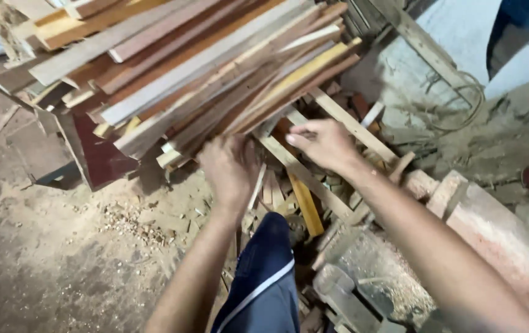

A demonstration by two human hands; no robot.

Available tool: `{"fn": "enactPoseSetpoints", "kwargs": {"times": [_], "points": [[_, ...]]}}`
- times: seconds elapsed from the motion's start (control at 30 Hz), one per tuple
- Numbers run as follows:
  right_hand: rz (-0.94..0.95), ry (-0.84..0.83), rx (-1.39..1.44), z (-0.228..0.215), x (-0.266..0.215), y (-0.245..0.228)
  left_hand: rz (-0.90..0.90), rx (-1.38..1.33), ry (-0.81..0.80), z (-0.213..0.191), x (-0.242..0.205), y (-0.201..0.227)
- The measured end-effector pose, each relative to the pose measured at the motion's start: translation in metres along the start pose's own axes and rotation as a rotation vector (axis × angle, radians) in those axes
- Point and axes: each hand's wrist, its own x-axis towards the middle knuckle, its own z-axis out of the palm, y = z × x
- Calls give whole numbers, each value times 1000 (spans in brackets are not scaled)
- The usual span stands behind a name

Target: The person is drilling holes into thin wooden strips using a stationary drill press in a workshop environment.

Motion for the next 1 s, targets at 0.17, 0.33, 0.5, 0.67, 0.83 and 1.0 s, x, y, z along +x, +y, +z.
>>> {"fn": "enactPoseSetpoints", "kwargs": {"times": [0.17,0.33,0.5,0.67,0.83,1.0], "points": [[105,3,362,72,82,-19,69,404,80,-13,57,-70],[215,-3,702,110,112,-64,76,628,-40,-30,80,-90],[297,102,953,122,116,-102,256,542,80,-35,86,-98],[329,119,769,92,100,-92,307,425,72,-40,70,-95],[-236,243,-190,15,30,-52,433,243,-75,-70,49,-51],[-702,-46,-385,-31,-37,-3,635,-87,-294,-62,31,9]]}}
